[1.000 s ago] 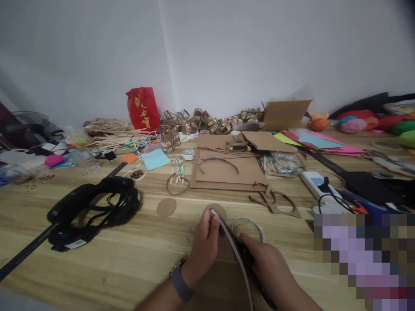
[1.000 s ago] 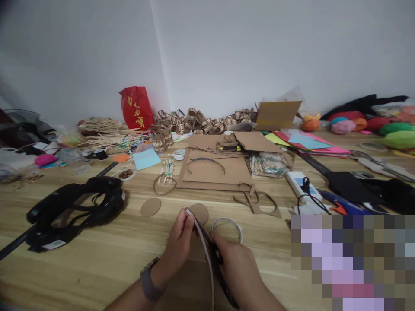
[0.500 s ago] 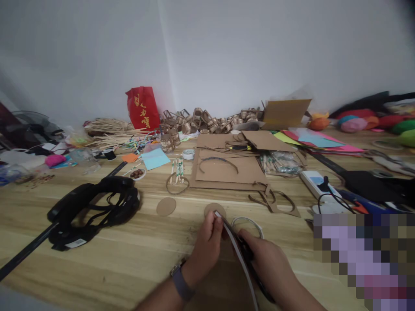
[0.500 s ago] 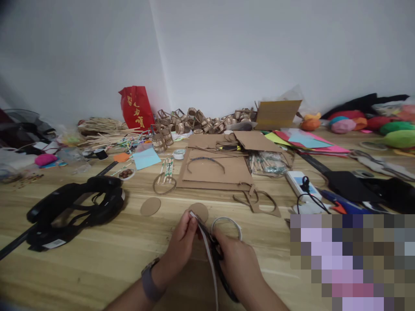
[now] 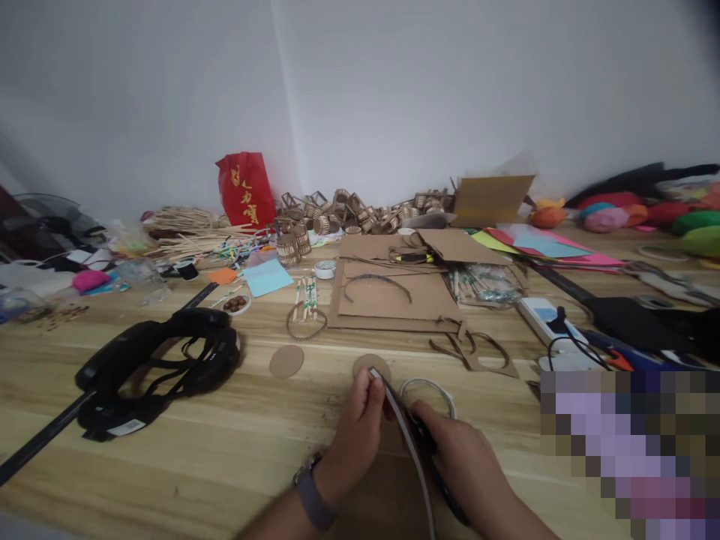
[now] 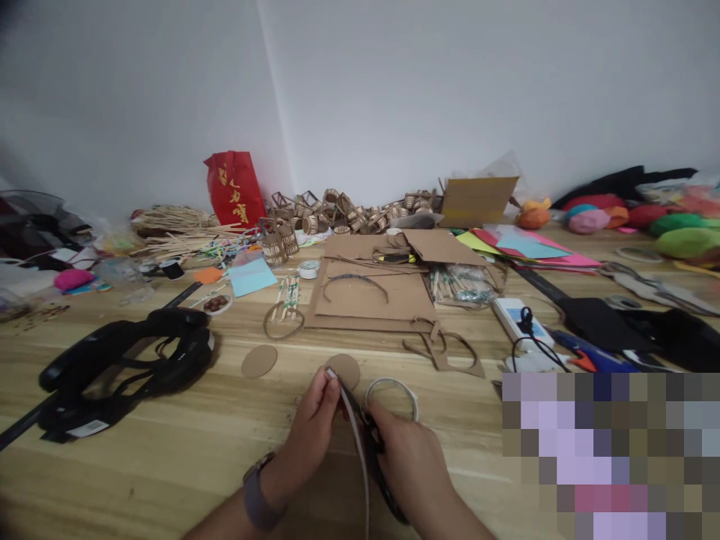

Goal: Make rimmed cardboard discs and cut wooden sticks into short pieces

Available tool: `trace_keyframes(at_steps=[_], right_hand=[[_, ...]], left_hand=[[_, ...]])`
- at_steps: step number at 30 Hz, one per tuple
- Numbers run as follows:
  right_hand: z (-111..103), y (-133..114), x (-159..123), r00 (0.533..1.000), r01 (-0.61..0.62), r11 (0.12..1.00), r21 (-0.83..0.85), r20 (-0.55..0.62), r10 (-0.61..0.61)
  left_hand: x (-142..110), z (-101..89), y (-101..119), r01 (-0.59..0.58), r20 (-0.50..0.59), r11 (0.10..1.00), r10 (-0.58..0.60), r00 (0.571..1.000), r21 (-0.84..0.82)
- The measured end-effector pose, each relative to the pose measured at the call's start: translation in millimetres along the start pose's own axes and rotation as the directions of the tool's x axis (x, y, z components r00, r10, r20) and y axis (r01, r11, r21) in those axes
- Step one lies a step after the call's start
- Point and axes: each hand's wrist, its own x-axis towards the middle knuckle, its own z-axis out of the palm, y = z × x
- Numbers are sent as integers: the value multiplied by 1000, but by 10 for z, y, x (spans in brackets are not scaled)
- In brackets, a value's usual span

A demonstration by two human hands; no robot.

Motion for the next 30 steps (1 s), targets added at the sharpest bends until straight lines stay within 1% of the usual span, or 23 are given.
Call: trace_keyframes(at_steps=[3,8,11,14,16,21,23,27,30], right_hand=[[11,19,16,1000,11,999,38,-18,-10],[-31,16,28,1000,2,1000,22,30,-3],[-51,3,22,999,0,1000,-5,46,1],[-61,-13,9,999,20,1000,-6,32,-19],[-69,-30,-1,1000,23,1000,-7,18,-23],[-70,-65,-15,1000,6,1000,-22,21,-6],[-51,-56,-12,1000,13,1000,-10,6,-13],[-9,-13,7,1000,18,1000,16,-14,-17],[-1,3,16,1000,10,1000,9,8,-10]], left_hand=[[-8,14,13,-9,25,1000,8,1000,9],[-17,21,26,-4,73,1000,5,997,-9],[-22,15,29,0,75,1000,2,997,-19],[-26,2,44,-2,72,1000,3,997,-11],[-25,-12,63,-16,57,1000,16,998,-5],[-16,-47,112,-68,-35,998,68,997,-1],[-16,-51,117,-67,-44,998,68,997,18],[-20,-41,99,-40,5,998,40,999,38],[-22,-32,83,-37,39,999,36,999,23]])
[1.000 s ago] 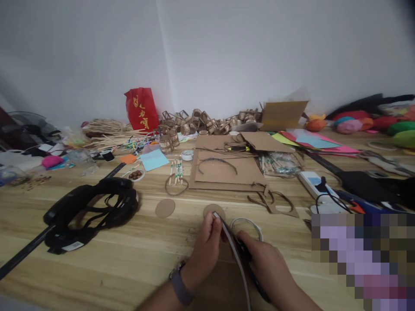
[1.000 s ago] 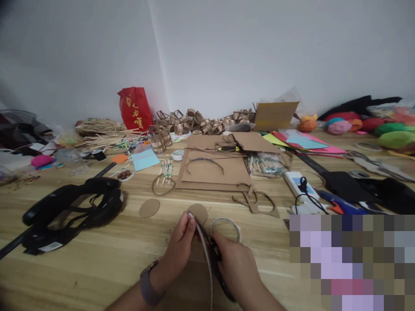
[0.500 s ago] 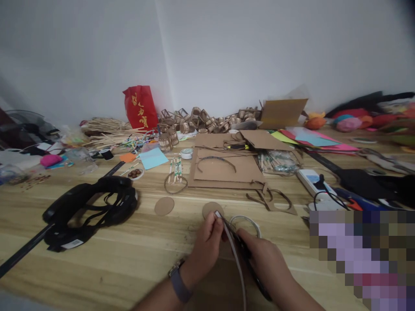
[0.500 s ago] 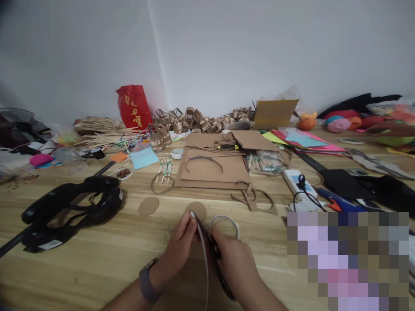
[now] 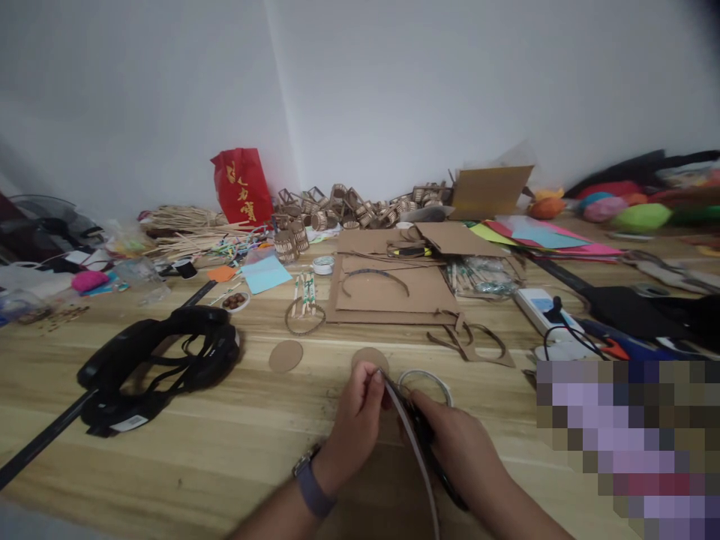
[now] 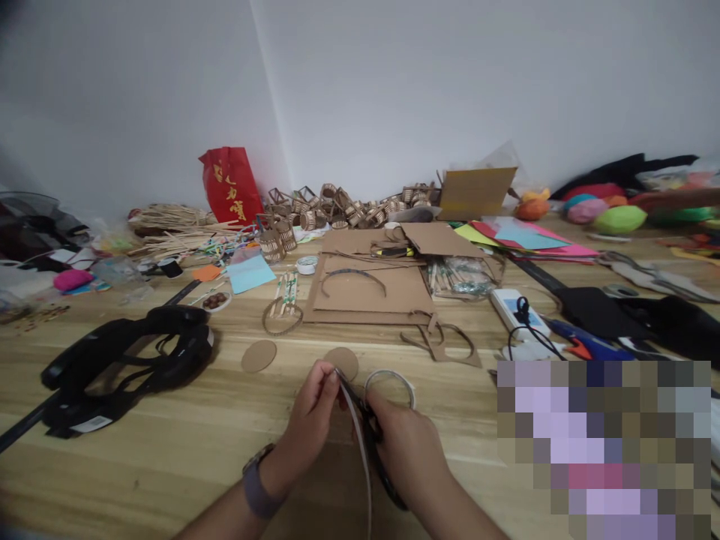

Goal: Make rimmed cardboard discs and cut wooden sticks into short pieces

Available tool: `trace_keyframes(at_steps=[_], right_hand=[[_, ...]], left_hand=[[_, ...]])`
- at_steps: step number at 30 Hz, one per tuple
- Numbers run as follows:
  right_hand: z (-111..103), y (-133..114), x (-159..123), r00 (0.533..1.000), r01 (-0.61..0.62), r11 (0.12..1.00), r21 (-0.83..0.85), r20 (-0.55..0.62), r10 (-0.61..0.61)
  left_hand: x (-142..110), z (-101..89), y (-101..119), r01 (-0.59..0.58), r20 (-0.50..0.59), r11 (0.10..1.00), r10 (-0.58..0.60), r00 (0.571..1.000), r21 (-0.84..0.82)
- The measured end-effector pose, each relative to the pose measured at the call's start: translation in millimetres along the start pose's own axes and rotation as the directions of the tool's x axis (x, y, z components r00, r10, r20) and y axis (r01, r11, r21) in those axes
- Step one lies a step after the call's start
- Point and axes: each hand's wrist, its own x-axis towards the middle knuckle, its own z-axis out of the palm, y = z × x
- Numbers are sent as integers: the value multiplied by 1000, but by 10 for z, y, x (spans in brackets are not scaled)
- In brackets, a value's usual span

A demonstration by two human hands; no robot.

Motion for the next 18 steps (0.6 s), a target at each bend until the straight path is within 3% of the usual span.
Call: trace_keyframes(at_steps=[8,18], right_hand=[[-33,-24,-19,999,-3,998,64,49,0],[42,68,11,997,48,997,56,-67,-44]], left_hand=[[-11,0,3,4,20,999,-3,1000,-46],[13,18,-17,-10,78,1000,11,997,-13]])
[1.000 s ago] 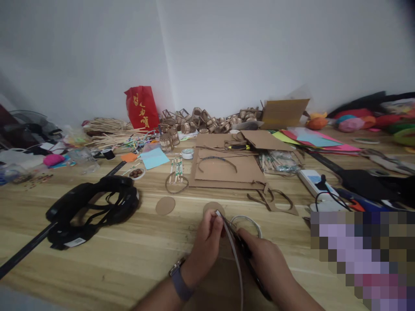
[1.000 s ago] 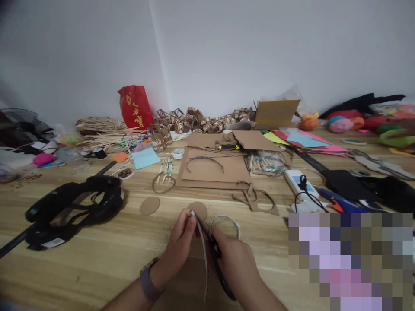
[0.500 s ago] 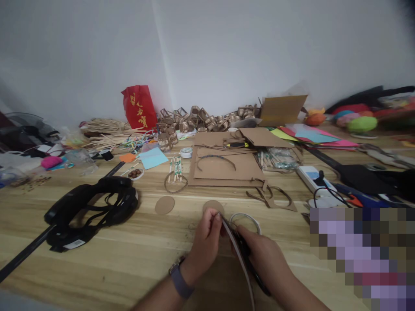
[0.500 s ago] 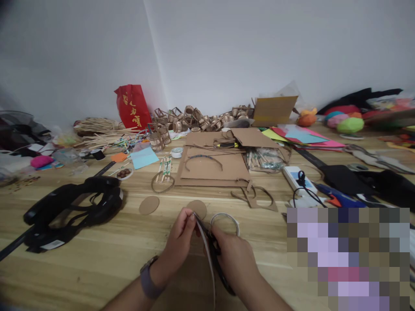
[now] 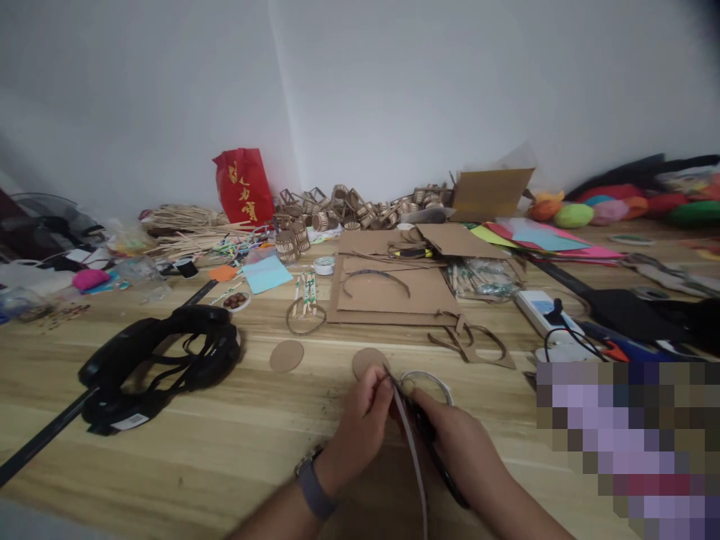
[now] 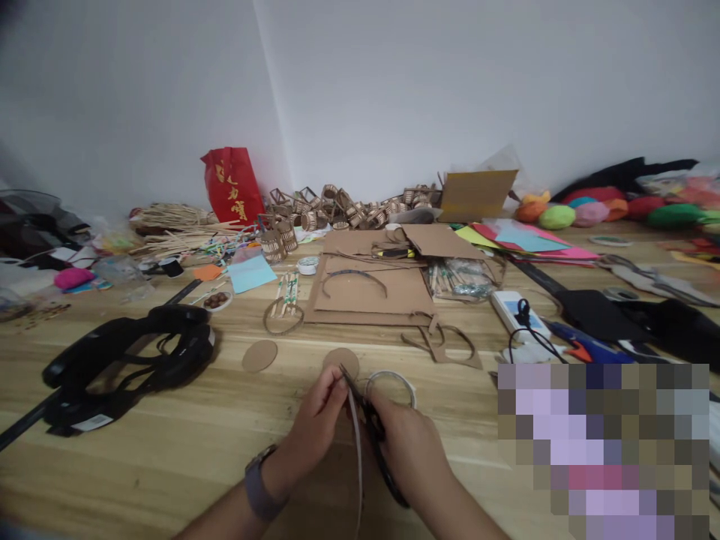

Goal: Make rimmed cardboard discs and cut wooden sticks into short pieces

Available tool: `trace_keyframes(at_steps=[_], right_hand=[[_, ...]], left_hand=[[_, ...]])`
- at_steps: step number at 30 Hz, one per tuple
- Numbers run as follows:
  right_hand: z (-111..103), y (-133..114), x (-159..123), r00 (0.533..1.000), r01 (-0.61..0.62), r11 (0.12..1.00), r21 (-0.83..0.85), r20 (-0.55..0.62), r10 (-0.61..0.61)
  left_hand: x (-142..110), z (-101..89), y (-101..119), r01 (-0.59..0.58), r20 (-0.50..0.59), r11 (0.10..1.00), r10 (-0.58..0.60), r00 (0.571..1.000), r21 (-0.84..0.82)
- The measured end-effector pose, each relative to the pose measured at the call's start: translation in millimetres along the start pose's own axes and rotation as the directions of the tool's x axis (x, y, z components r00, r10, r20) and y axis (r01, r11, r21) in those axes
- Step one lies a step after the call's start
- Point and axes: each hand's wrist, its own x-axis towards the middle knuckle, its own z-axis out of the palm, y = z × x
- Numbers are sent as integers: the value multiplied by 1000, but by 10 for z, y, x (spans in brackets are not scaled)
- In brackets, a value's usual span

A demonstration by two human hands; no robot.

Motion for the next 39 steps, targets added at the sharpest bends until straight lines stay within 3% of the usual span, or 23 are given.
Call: trace_keyframes(at_steps=[7,11,14,19,27,39], right_hand=[[-78,-20,16,1000,-28,1000,6,-6,28],[-130,18,48,997,-54,995,79,-53,59],[-194,67,68,996,16,978,210,-86,2],[-268,168,87,990,143,941,306,-48,-134],[-241,225,74,988,128,959,253,52,-145],[-250,209,77,987,124,971,206,77,-142]], left_hand=[[55,-25,50,60,46,985,-54,998,-164],[125,-63,64,251,60,850,-253,966,-462],[168,-96,51,330,79,779,-343,936,-533],[197,-126,17,279,66,907,-272,960,-316],[162,-127,57,170,92,985,-170,981,12],[151,-155,56,115,178,992,-124,976,58]])
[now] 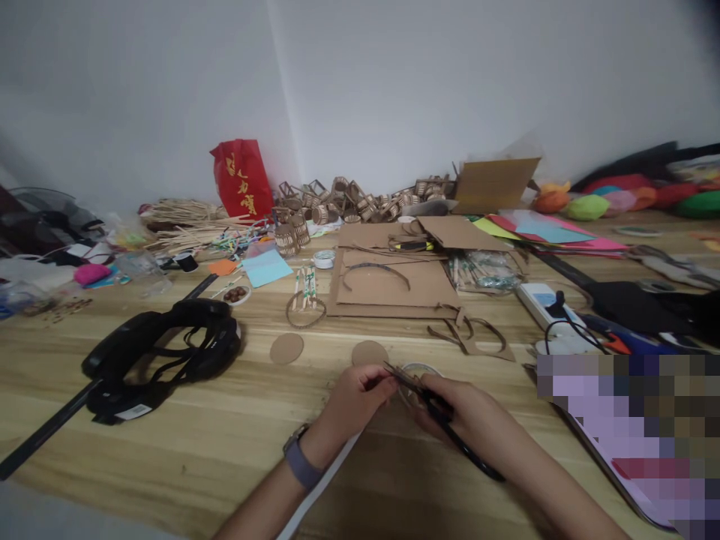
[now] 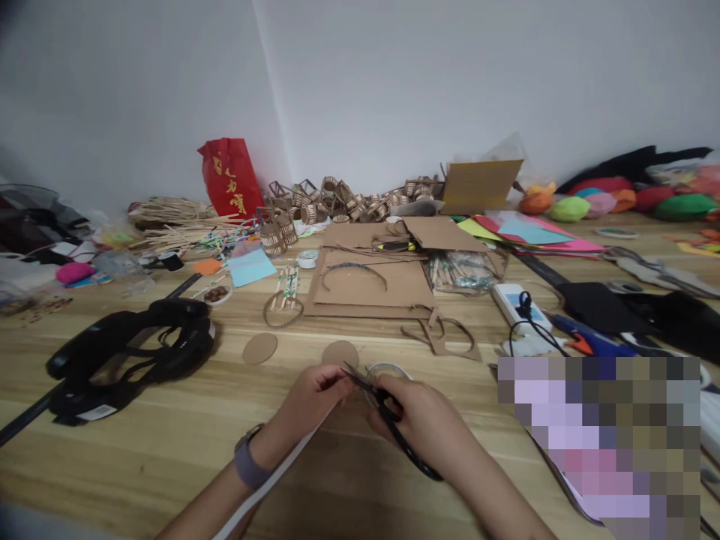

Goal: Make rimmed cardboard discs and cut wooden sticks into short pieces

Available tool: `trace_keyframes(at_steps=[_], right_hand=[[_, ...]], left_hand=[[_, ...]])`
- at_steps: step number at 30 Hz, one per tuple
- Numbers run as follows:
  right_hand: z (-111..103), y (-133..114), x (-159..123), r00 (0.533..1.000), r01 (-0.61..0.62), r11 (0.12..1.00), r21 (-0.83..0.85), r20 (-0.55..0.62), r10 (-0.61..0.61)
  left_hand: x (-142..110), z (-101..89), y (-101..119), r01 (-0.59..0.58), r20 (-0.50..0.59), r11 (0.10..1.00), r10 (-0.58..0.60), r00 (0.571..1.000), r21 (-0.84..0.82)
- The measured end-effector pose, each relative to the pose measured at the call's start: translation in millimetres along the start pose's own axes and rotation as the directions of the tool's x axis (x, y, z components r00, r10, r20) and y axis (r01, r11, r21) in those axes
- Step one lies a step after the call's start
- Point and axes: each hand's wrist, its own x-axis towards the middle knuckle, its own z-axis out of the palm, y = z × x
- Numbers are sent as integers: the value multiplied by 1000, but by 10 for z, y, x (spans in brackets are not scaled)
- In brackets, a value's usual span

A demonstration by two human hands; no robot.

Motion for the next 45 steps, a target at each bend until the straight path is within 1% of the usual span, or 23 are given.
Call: trace_keyframes(at_steps=[5,10,12,16,18,19,20,21,23,24,25,27,29,31,34,38,40,42,44,45], right_hand=[[1,26,-6,999,34,999,40,-15,-33],[-6,54,-5,998,67,995,69,-24,-65],[-10,47,-9,998,61,998,32,-10,-60],[-26,16,-12,1000,21,995,-93,9,-20],[-58,32,2,999,-31,987,-157,-16,29],[-86,58,16,996,-86,978,-190,-47,78],[-123,97,31,985,-161,962,-222,-93,144],[-168,147,48,965,-249,936,-247,-147,218],[-274,270,75,903,-412,870,-270,-246,352],[-328,334,83,872,-473,840,-266,-277,403],[-379,394,86,843,-521,813,-259,-306,442],[-453,497,83,800,-585,770,-255,-340,495],[-481,578,79,778,-616,741,-269,-352,520],[-467,644,86,779,-618,735,-278,-340,527],[-409,714,117,793,-600,757,-259,-319,520],[-356,726,142,811,-577,761,-298,-319,490],[-348,685,134,817,-570,757,-320,-319,480],[-345,606,117,813,-576,735,-357,-345,469],[-330,488,102,815,-564,722,-401,-411,408],[-313,417,98,826,-533,745,-401,-438,356]], left_hand=[[-7,-12,-9,-11,16,1000,11,1000,-19],[-13,-27,1,5,41,1000,-5,999,-8],[-14,-29,9,10,44,1000,-10,999,-10],[-11,-20,19,11,35,1000,-11,999,-12],[-9,-9,22,14,18,1000,-14,1000,-2],[-8,-3,23,21,5,1000,-21,1000,0],[-6,2,24,32,-9,999,-32,999,-2],[-5,7,25,46,-24,999,-46,999,-10],[0,12,27,65,-46,997,-67,997,-45],[2,13,26,68,-53,995,-72,996,-72],[5,13,24,71,-56,992,-77,995,-104],[9,15,15,81,-60,982,-92,994,-169],[11,21,0,107,-62,971,-123,990,-215],[11,35,-15,132,-63,961,-151,987,-241],[5,71,-20,150,-52,945,-172,984,-291],[-6,113,1,154,-25,918,-175,984,-366],[-9,119,15,160,-13,908,-179,984,-387],[-13,117,22,158,-4,904,-174,985,-396],[-17,117,18,157,0,910,-170,986,-384],[-19,120,11,157,2,914,-169,986,-373]])
